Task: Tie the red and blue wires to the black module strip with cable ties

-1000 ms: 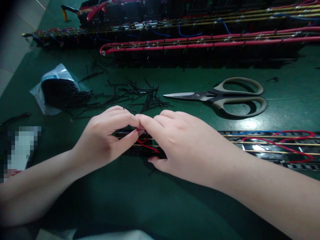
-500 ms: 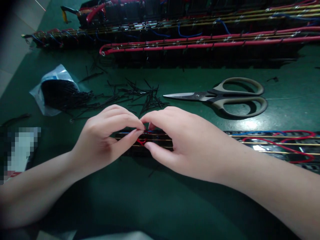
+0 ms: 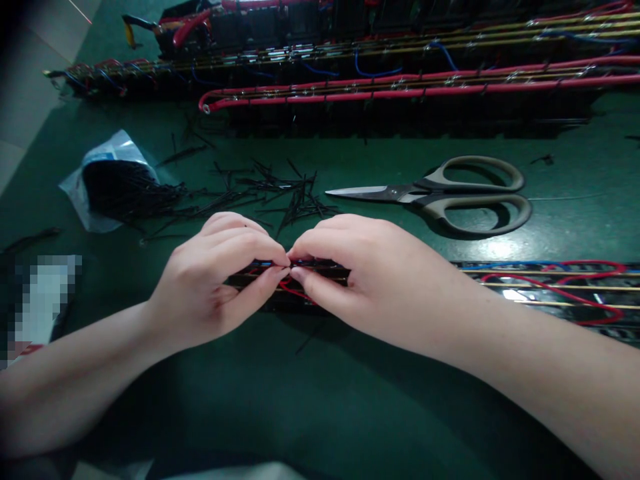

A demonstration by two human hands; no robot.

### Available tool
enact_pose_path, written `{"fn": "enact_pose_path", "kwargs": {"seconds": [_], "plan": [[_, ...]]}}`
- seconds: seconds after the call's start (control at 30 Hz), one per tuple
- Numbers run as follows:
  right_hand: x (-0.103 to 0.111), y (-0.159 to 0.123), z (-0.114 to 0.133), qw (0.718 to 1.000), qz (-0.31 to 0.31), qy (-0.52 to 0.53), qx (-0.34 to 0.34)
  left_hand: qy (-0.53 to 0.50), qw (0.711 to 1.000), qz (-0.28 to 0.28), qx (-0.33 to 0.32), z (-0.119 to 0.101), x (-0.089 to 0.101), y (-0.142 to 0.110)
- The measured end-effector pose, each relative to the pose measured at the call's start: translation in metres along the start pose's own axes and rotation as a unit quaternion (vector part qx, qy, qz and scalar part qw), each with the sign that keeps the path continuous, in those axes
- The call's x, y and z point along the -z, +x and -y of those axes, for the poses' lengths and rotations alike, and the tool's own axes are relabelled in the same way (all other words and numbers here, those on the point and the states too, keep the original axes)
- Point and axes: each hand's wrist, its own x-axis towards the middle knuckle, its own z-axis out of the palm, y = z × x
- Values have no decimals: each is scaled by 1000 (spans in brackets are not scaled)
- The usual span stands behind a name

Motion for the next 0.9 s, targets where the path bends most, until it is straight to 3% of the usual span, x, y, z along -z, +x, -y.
{"fn": "enact_pose_path", "kwargs": {"seconds": [0.53,0.9], "plan": [[-1,2,2,999,22,-21,-30,100,987,-24,-126,0,-3,-2],[-5,-3,2,996,9,-78,-35,188,950,-123,-215,-4,-13,-8]]}}
